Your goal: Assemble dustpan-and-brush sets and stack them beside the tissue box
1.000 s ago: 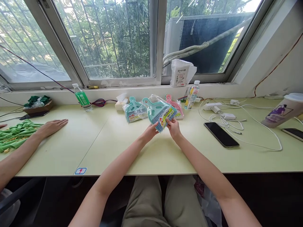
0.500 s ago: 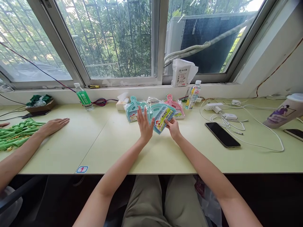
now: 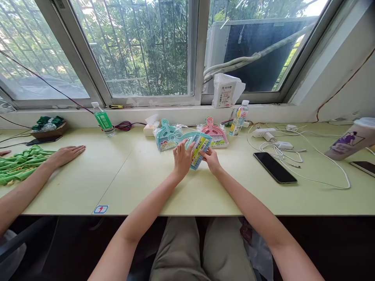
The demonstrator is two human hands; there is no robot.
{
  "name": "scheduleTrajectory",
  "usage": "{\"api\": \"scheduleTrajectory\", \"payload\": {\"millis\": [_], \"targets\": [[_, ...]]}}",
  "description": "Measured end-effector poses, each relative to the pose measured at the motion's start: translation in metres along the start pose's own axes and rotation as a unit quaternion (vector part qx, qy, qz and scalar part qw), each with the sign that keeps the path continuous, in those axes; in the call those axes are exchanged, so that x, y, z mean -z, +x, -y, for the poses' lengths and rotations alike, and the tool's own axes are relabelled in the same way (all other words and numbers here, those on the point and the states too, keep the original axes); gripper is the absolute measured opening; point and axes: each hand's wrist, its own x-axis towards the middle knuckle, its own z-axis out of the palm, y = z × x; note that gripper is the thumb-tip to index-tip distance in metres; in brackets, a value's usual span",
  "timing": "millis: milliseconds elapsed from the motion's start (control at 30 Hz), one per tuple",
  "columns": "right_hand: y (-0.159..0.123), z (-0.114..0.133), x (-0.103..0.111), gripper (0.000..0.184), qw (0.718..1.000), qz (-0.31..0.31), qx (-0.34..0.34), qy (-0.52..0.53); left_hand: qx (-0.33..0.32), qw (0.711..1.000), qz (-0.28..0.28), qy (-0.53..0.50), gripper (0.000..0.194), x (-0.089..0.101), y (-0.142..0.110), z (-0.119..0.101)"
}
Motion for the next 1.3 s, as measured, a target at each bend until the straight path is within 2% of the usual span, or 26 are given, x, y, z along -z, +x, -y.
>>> {"api": "scheduleTrajectory", "payload": {"millis": [100, 267, 367, 467, 633, 767, 833, 967, 1133, 1300], "targets": [[-0.001, -0.001, -0.002, 0.053, 1.000, 0.010, -0.005, -0.002, 0.013, 1.000, 0.015, 0.003, 0.038, 0.002, 0.003, 0.002], [0.000, -0.003, -0.002, 0.055, 1.000, 0.018, -0.017, -0.010, 0.004, 0.997, 0.074, -0.018, 0.035, -0.008, 0.006, 0.009], [0.001, -0.004, -0.001, 0.054, 1.000, 0.019, -0.019, -0.012, -0.006, 0.996, 0.079, -0.028, 0.034, -0.011, 0.006, 0.009], [0.001, -0.006, 0.000, 0.052, 1.000, 0.018, -0.023, -0.002, -0.008, 0.996, 0.076, -0.051, 0.036, -0.008, 0.006, 0.006], [0.001, -0.007, 0.001, 0.046, 0.999, 0.001, -0.034, 0.002, 0.006, 0.987, 0.103, -0.121, 0.036, 0.003, 0.006, 0.000], [0.001, -0.006, 0.002, 0.045, 0.999, 0.004, -0.038, 0.003, -0.007, 0.988, 0.110, -0.106, 0.033, 0.007, 0.007, 0.000], [0.001, -0.005, 0.002, 0.043, 0.999, 0.007, -0.036, 0.004, -0.013, 0.990, 0.115, -0.086, 0.037, 0.005, 0.006, 0.001], [0.001, -0.004, 0.003, 0.043, 0.999, 0.005, -0.037, 0.006, -0.034, 0.993, 0.107, -0.029, 0.048, 0.000, 0.003, 0.001], [0.001, -0.003, 0.003, 0.039, 0.999, -0.012, -0.037, 0.011, -0.042, 0.994, 0.100, 0.028, 0.052, 0.000, 0.003, 0.001], [0.001, -0.001, 0.004, 0.036, 0.999, -0.028, -0.038, 0.011, -0.018, 0.998, 0.066, 0.015, 0.047, 0.002, 0.003, 0.001]]}}
